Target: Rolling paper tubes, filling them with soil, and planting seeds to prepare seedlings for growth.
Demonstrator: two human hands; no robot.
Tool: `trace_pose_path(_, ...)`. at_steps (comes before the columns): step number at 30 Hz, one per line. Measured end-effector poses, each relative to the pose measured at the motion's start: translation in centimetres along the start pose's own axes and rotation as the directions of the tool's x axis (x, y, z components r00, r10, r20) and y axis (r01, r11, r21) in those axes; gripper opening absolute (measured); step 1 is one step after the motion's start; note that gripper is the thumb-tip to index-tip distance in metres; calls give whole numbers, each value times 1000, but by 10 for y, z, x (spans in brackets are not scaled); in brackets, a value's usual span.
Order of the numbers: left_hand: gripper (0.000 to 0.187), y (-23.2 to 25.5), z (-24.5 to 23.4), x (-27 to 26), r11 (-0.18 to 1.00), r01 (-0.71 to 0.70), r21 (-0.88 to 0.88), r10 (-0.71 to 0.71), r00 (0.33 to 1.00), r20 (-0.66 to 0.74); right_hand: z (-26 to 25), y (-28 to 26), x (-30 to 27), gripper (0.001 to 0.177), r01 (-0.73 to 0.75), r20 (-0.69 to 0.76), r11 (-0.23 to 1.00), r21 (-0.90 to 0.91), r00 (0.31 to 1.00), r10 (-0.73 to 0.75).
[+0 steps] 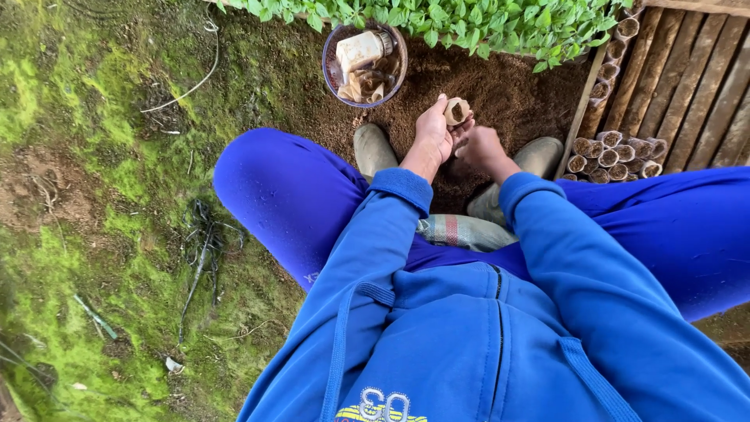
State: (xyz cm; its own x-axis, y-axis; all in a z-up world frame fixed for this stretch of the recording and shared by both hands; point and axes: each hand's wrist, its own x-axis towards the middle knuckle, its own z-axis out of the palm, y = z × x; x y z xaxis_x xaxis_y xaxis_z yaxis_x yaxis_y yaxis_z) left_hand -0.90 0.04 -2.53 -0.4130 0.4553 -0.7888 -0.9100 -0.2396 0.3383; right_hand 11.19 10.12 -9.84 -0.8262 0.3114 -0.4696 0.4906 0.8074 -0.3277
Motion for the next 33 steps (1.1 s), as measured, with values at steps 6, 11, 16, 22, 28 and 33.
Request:
trace_pose_path(6, 41, 2, 3, 3, 1000, -14, 18, 15, 999, -44, -129, -39, -49, 18, -259, 92, 711, 654, 960, 265)
trace_pose_path(11, 38, 5, 9, 7, 1000, -16, 4, 16, 999, -45, -210, -67, -91, 20, -137, 36, 458, 878, 974, 222)
trace_pose_path(16, 39, 31, 44, -86, 997, -50, 61, 53, 997, -62, -273, -120, -135, 16, -226, 129, 433, 873, 962, 241)
trace_pose_path(22, 40, 23, 42, -90, 985, -76, 157, 79, 997, -16, -275, -138, -141, 25, -170, 41, 641, 749, 977, 211)
trace_pose_path(28, 41, 24, 43, -94, 986, -57, 156, 57, 998, 4, -271, -140, -142, 34, -136, -9, 767, 627, 983, 182)
trace_pose_path(33, 43, 24, 45, -98, 983, -67, 174, 66, 998, 10, -271, -141, -143, 36, -107, -35, 797, 595, 987, 158)
